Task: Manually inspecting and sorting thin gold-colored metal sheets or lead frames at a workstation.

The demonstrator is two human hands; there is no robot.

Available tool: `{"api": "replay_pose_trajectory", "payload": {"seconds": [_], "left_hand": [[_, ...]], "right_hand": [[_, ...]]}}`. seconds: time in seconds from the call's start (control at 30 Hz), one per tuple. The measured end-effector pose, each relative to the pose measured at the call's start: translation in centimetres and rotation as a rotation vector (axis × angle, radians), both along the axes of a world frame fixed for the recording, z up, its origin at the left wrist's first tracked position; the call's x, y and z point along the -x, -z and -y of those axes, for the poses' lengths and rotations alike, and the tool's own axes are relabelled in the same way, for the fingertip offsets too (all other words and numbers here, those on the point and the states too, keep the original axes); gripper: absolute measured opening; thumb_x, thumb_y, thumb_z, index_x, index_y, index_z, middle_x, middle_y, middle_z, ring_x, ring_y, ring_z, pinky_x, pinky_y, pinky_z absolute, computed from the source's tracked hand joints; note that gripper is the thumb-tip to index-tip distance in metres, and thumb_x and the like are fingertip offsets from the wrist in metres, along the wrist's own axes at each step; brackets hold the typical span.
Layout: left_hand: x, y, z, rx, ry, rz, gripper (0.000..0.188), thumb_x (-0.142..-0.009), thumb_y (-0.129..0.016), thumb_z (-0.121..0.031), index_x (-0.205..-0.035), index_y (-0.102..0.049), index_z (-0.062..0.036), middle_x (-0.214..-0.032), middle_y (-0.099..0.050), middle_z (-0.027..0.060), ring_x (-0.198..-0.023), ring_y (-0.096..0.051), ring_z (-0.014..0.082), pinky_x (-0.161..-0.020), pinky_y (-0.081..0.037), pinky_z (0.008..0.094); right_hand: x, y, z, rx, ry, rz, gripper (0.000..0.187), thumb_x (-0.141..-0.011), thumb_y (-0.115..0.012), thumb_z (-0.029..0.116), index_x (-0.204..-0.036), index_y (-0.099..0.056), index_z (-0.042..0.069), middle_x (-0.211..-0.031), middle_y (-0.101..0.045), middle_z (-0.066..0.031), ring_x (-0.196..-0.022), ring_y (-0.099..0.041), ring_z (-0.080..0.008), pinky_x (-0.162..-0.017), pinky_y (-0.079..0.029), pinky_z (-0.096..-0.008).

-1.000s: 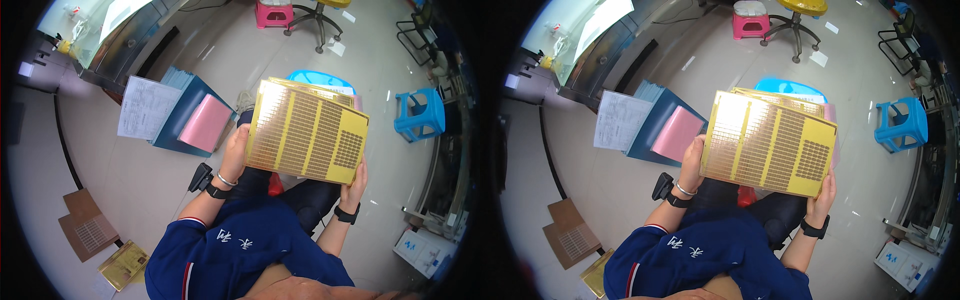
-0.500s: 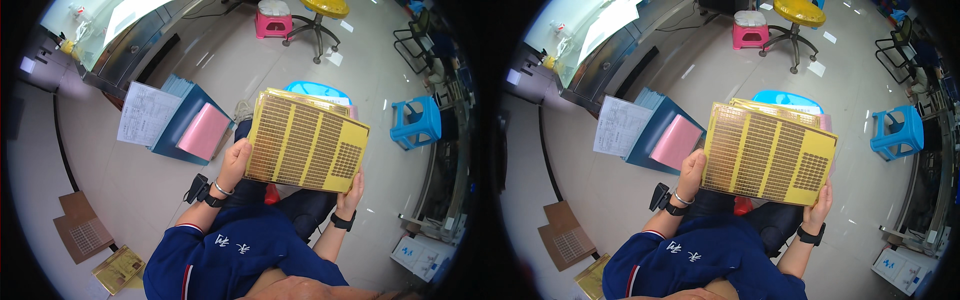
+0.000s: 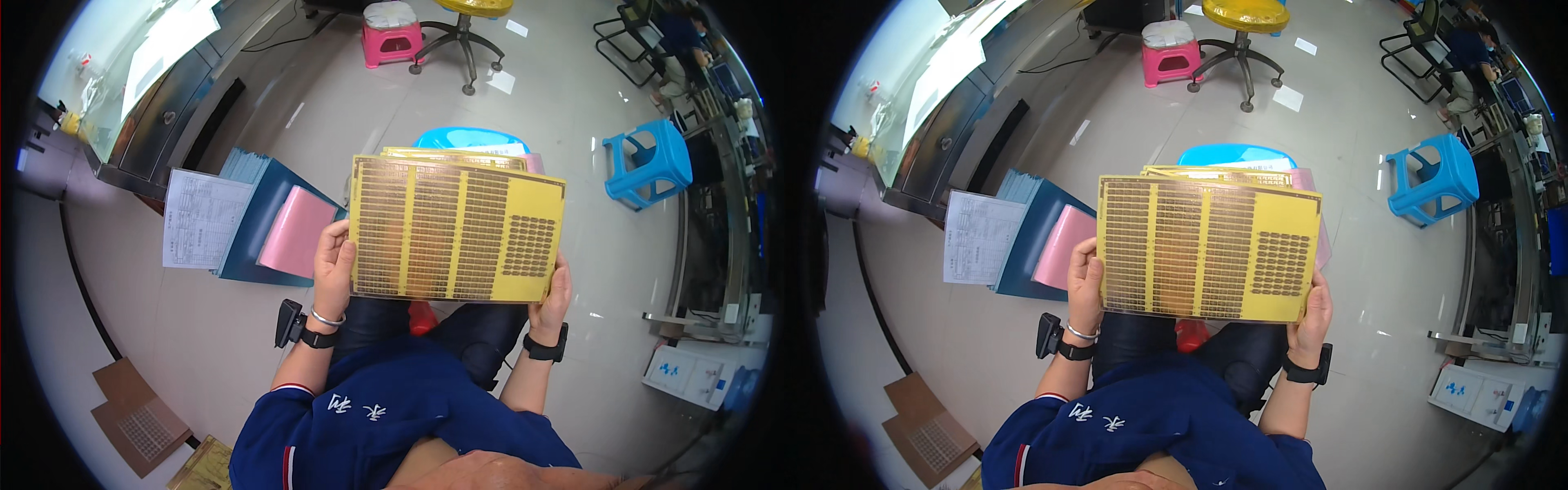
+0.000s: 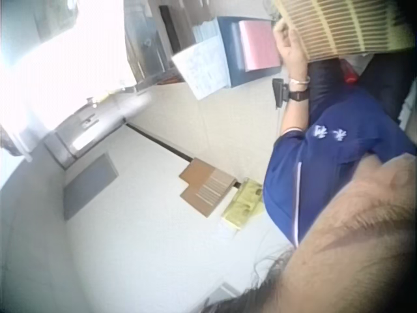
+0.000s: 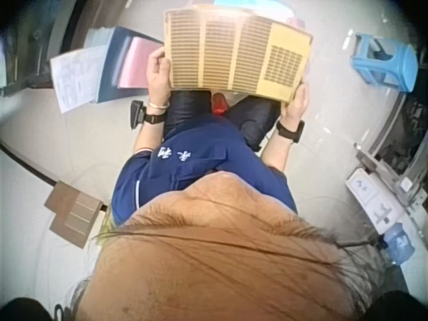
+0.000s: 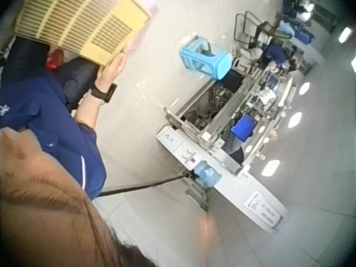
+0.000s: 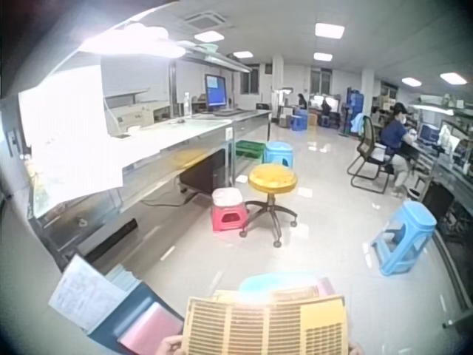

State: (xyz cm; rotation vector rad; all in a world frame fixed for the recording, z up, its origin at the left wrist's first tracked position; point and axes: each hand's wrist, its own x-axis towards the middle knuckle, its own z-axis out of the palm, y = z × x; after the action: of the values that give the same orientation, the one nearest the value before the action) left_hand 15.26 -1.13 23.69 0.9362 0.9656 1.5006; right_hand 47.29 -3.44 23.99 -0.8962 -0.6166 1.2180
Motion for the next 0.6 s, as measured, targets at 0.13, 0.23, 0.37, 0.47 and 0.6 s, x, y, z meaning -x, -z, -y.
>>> {"api": "replay_pose_trajectory", "payload": {"seconds": [0.13, 0.23, 0.37, 0.47, 0.6], "left_hand": [[0.5, 0.3, -0.1, -0.069, -0.026, -0.004, 0.019, -0.091, -0.054, -0.011, -0.107, -0.051, -0.002, -0.11, -0.057, 0.0111, -0.102, -0.054, 0.0154, -0.09, -0.041, 0.0282], [0.8, 0.5, -0.8, -0.231, -0.015, -0.141, 0.014, -0.087, -0.057, -0.004, -0.1, -0.056, -0.0057, -0.121, -0.052, 0.0149, -0.111, -0.051, 0.0204, -0.097, -0.039, 0.0322], [-0.1, 0.0, -1.2, -0.278, -0.027, -0.093, 0.014, -0.085, -0.056, 0.0, -0.097, -0.059, -0.0067, -0.134, -0.041, 0.0179, -0.124, -0.041, 0.0269, -0.103, -0.036, 0.0388], [-0.1, -0.1, -0.8, -0.232, 0.027, 0.009, 0.016, -0.086, -0.055, 0.001, -0.101, -0.057, -0.0051, -0.13, -0.045, 0.0174, -0.119, -0.046, 0.0245, -0.099, -0.039, 0.0364], [0.3, -0.1, 0.1, 0.047, 0.07, 0.173, 0.019, -0.089, -0.053, -0.002, -0.107, -0.052, -0.0041, -0.114, -0.057, 0.0136, -0.102, -0.057, 0.0176, -0.086, -0.048, 0.0291]], "right_hand": [[-1.9, 1.1, 0.2, -0.068, 0.006, 0.256, 0.026, -0.093, -0.048, 0.014, -0.116, -0.049, 0.002, -0.12, -0.053, -0.0116, -0.11, -0.052, -0.0195, -0.095, -0.042, -0.035], [-1.2, 0.5, -0.9, -0.221, 0.046, 0.317, 0.006, -0.09, -0.051, 0.009, -0.095, -0.054, 0.009, -0.127, -0.048, -0.0118, -0.113, -0.05, -0.0232, -0.098, -0.042, -0.0378], [-0.1, 0.5, -1.0, -0.236, 0.061, 0.148, 0.008, -0.092, -0.047, 0.006, -0.095, -0.054, 0.004, -0.128, -0.048, -0.0147, -0.109, -0.054, -0.0244, -0.087, -0.051, -0.0327], [-1.4, 1.5, -0.2, -0.089, 0.039, 0.113, 0.012, -0.094, -0.044, 0.008, -0.098, -0.054, 0.004, -0.118, -0.055, -0.0143, -0.1, -0.059, -0.0218, -0.081, -0.054, -0.03], [-1.1, 1.2, -0.3, 0.0, 0.04, 0.034, 0.019, -0.095, -0.042, 0.008, -0.108, -0.054, 0.004, -0.104, -0.062, -0.0121, -0.091, -0.062, -0.0175, -0.077, -0.055, -0.0291]]}}
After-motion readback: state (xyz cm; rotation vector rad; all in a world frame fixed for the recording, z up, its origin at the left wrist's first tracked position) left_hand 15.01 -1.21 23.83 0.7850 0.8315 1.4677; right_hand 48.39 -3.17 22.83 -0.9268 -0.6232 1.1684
